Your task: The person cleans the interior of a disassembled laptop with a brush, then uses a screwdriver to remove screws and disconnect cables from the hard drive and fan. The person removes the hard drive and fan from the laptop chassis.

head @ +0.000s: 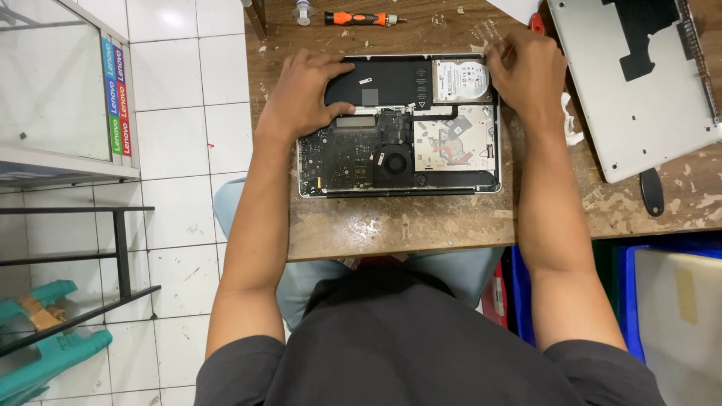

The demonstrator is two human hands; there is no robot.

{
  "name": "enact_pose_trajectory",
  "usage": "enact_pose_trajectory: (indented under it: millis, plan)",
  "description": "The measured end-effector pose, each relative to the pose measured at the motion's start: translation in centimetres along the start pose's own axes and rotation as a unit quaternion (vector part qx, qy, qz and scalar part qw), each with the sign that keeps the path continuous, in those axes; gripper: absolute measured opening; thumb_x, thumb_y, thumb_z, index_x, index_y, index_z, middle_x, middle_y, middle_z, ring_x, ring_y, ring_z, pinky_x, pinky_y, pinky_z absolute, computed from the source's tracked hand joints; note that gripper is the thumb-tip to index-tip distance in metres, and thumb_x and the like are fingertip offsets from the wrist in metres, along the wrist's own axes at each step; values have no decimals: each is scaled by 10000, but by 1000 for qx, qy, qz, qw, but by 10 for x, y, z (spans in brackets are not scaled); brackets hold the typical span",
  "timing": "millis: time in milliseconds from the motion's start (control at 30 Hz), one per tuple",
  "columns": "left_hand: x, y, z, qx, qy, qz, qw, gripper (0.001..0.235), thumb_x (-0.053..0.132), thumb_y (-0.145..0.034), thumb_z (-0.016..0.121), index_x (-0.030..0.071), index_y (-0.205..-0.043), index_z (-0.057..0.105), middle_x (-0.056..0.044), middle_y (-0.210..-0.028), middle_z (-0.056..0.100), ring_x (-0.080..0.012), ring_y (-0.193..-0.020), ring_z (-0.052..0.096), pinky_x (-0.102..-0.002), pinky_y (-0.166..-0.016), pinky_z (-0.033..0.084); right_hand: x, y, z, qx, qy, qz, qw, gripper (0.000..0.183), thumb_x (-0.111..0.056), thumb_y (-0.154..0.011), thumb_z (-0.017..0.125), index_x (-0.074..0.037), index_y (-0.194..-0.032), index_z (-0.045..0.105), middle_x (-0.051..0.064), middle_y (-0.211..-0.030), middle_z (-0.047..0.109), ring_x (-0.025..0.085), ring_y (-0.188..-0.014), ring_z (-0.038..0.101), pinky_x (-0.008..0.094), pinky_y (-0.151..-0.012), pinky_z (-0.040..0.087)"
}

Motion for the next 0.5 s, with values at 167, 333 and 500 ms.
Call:
enact_pose_trajectory:
  millis: [167, 333, 500]
  plan:
    - [0, 1, -4, -16, 4, 6, 1000, 740, 398, -950, 880, 87, -1569, 620, -200, -1617, 571, -531, -1355, 488, -710, -1091, 377, -4, -2, 2, 13, -37, -40, 998, 199, 51, -1077, 765, -81, -936, 715, 29, -765, 674, 126, -668, 619, 266, -611, 591]
    - [-3, 1, -4, 5, 7, 36, 999, 697, 459, -1004, 820, 65, -1549, 636, -207, -1564, 632, -462, -1455, 515, -737, -1161, 317, -39, -4, 0, -20, -89, -128, 988, 56, -11, -1102, 797, 6, -1049, 795, 114, -916, 754, 220, -826, 677, 319, -755, 600]
    - [-13, 1, -2, 119, 23, 115, 986, 399, 164, -1035, 806, -15, -1387, 757, -174, -1161, 803, -335, -1048, 697, -504, -1004, 519, -69, -2, 1, -100, -110, -106, 983, 196, -182, -1153, 729, 0, -1210, 769, 163, -1155, 756, 318, -1132, 682, 514, -1082, 520]
Point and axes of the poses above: each hand's wrist, its own y-axis away from the middle knuckle, its own z-axis out of the palm, x = y × z, the point moved 2 cm from there along -y, towards the middle knuckle
